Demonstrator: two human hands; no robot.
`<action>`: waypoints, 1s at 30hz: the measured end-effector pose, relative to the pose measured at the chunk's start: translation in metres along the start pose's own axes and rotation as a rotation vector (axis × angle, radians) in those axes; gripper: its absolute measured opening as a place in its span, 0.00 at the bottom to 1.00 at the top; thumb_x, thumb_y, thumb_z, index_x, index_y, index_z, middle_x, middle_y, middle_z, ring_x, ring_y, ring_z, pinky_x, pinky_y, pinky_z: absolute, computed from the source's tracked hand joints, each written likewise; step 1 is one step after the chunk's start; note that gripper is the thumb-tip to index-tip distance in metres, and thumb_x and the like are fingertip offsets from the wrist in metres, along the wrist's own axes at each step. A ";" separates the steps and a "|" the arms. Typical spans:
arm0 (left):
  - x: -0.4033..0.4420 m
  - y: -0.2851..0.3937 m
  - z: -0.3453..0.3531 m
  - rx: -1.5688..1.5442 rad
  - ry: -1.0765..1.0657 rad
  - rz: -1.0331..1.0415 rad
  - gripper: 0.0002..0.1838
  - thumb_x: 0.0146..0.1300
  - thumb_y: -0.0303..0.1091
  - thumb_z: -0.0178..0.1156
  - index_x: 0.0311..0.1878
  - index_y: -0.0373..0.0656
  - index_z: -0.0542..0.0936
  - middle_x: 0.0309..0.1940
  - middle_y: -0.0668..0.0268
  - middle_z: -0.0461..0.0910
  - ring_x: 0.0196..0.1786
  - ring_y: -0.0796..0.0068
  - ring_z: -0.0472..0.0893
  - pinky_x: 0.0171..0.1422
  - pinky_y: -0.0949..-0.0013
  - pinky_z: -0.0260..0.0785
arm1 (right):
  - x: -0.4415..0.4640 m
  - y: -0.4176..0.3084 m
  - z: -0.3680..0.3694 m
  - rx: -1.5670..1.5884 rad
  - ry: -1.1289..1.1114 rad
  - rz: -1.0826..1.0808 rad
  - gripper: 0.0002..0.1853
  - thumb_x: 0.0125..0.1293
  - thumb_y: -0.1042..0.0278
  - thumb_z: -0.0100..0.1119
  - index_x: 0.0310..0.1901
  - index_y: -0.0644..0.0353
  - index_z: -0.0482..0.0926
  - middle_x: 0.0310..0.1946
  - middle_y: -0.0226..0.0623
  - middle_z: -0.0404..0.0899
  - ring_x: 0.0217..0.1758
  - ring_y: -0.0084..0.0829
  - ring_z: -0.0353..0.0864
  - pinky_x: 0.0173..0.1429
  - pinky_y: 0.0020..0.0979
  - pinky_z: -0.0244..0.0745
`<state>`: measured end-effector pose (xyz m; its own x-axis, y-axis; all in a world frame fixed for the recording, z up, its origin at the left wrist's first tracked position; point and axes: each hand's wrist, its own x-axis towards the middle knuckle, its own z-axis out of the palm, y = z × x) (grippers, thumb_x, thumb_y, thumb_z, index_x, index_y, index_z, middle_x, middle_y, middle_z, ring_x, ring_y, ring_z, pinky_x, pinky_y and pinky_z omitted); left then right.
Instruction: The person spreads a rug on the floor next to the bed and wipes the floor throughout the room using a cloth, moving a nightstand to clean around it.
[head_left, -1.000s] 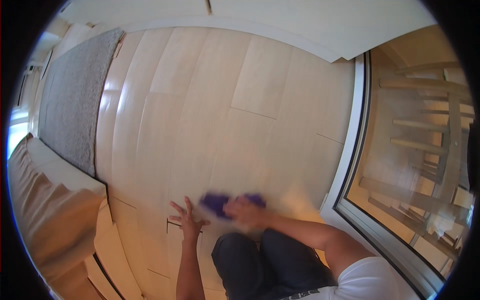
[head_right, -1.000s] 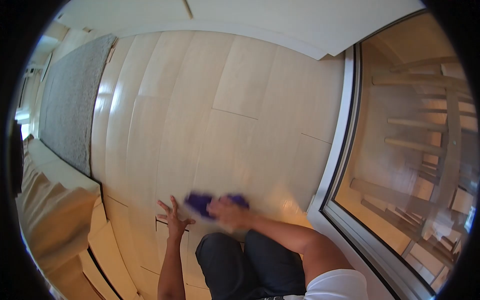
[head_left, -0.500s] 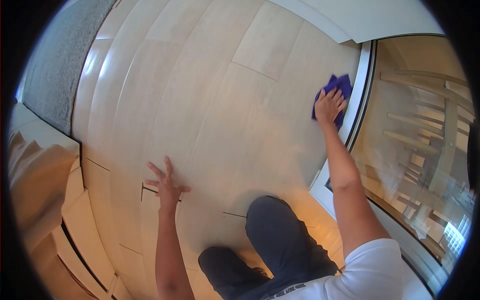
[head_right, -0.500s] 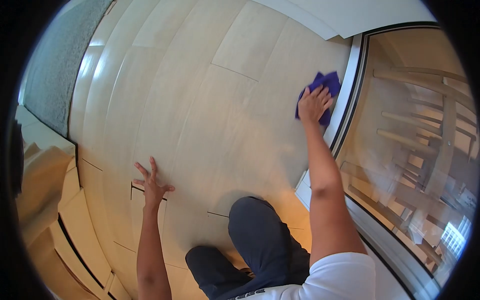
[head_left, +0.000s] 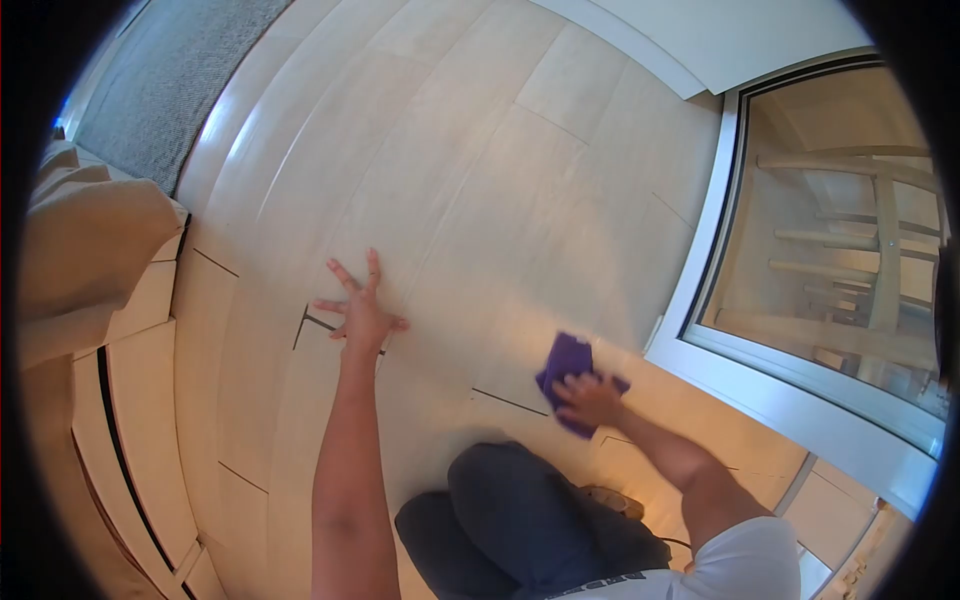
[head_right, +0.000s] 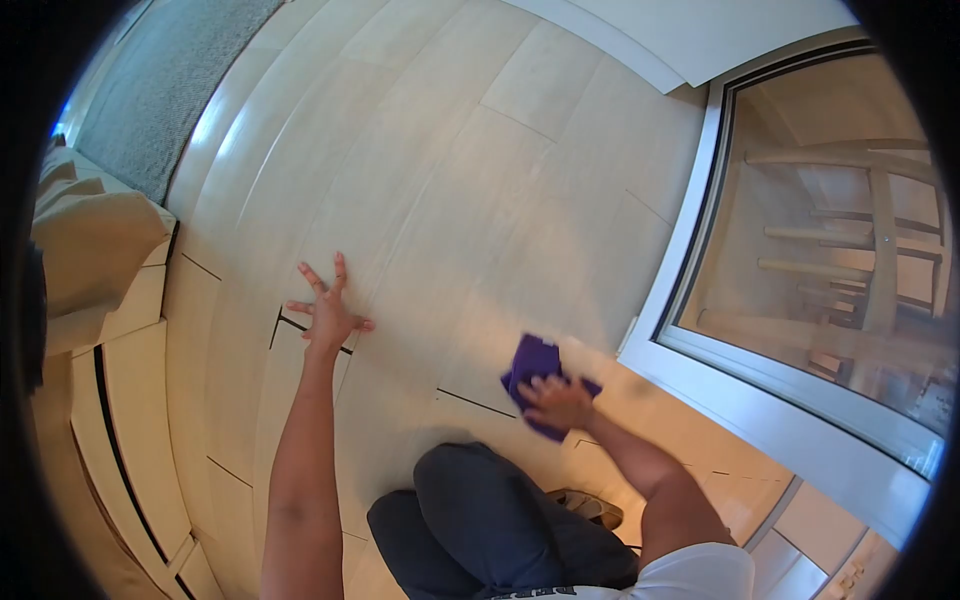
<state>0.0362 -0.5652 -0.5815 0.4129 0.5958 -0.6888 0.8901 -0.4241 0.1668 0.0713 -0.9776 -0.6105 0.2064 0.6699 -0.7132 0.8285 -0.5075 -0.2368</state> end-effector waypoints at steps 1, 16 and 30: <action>-0.001 0.000 -0.001 -0.024 -0.010 0.006 0.69 0.37 0.33 0.80 0.74 0.80 0.41 0.74 0.53 0.13 0.66 0.11 0.26 0.51 0.16 0.57 | 0.023 0.026 0.002 -0.122 0.115 0.003 0.29 0.64 0.41 0.48 0.64 0.41 0.68 0.56 0.34 0.73 0.61 0.38 0.70 0.59 0.67 0.57; -0.107 -0.257 0.107 -0.345 0.761 0.008 0.52 0.56 0.50 0.68 0.76 0.47 0.47 0.75 0.41 0.39 0.76 0.36 0.39 0.75 0.36 0.36 | 0.166 -0.281 -0.019 0.211 0.641 -1.187 0.22 0.59 0.65 0.54 0.57 0.53 0.76 0.65 0.37 0.69 0.71 0.42 0.62 0.74 0.46 0.55; -0.210 -0.424 0.125 -0.524 0.211 -0.410 0.85 0.14 0.42 0.85 0.77 0.50 0.35 0.70 0.33 0.14 0.77 0.38 0.37 0.73 0.31 0.27 | 0.408 -0.097 -0.286 -0.262 1.099 0.438 0.25 0.74 0.53 0.36 0.67 0.53 0.67 0.70 0.44 0.61 0.74 0.48 0.56 0.76 0.50 0.42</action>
<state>-0.4522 -0.5954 -0.5956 0.0047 0.7797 -0.6262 0.9361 0.2167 0.2769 0.2235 -0.5000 -0.6900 0.7219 0.6364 0.2717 0.6320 -0.7663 0.1156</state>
